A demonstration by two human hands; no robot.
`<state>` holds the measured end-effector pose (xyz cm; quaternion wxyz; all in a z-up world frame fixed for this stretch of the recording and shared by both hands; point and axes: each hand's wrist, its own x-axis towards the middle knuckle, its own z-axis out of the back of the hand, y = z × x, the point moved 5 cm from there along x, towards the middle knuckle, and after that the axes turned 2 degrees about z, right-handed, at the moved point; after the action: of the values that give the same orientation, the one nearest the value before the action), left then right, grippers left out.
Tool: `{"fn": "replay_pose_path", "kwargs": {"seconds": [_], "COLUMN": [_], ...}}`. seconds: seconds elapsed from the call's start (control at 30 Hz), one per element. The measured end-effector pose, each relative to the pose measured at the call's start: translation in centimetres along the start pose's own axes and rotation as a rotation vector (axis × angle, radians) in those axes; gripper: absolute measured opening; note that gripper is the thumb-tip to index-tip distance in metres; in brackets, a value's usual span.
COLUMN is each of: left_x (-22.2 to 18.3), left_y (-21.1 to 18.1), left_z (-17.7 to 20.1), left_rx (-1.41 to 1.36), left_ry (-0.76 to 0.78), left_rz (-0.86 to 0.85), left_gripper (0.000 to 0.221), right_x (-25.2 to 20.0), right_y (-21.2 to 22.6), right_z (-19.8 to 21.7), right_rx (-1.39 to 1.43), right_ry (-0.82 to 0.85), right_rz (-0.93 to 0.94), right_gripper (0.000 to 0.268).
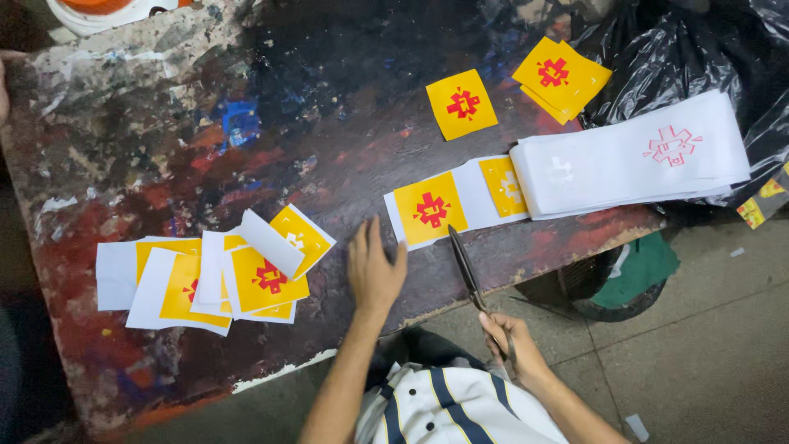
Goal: The person uses scissors to cut individual yellow paper squares with red symbols from a long white sheet. The cut pieces are placed into a growing stack on the left side of the table while the remaining sheet is repositioned for the next cut.
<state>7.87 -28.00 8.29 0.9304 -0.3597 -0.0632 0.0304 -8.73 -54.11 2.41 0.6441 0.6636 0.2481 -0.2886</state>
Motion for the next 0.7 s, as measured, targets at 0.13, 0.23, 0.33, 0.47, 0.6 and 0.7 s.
{"fn": "replay_pose_path", "kwargs": {"seconds": [0.13,0.23,0.33,0.47,0.6,0.7], "left_x": [2.7,4.2,4.4,3.8,3.5,2.7], "left_y": [-2.9,-2.6,-1.6,1.0,6.0,9.7], "left_z": [-5.8,-6.7,-7.5,-8.0,-7.0,-5.1], "left_rx": [0.217,0.219,0.131,-0.102,-0.353,-0.348], "left_ry": [0.122,0.103,0.110,0.051,0.072,0.058], "left_rz": [0.214,0.281,0.285,0.297,0.283,0.314], "left_gripper": [0.107,0.103,0.060,0.028,0.032,0.029], "right_x": [-1.0,-1.4,-1.7,-2.1,-2.1,-1.1], "right_y": [-1.3,-1.5,-1.7,-1.8,-2.9,-3.4], "right_z": [2.3,2.9,2.9,2.7,1.8,0.5], "right_rx": [0.044,0.023,0.054,0.076,0.115,-0.011], "right_ry": [-0.032,-0.027,-0.024,-0.016,0.073,0.139], "right_rz": [-0.063,-0.058,-0.112,-0.150,-0.099,-0.014], "right_gripper": [0.045,0.047,0.045,0.047,0.047,0.052]}}
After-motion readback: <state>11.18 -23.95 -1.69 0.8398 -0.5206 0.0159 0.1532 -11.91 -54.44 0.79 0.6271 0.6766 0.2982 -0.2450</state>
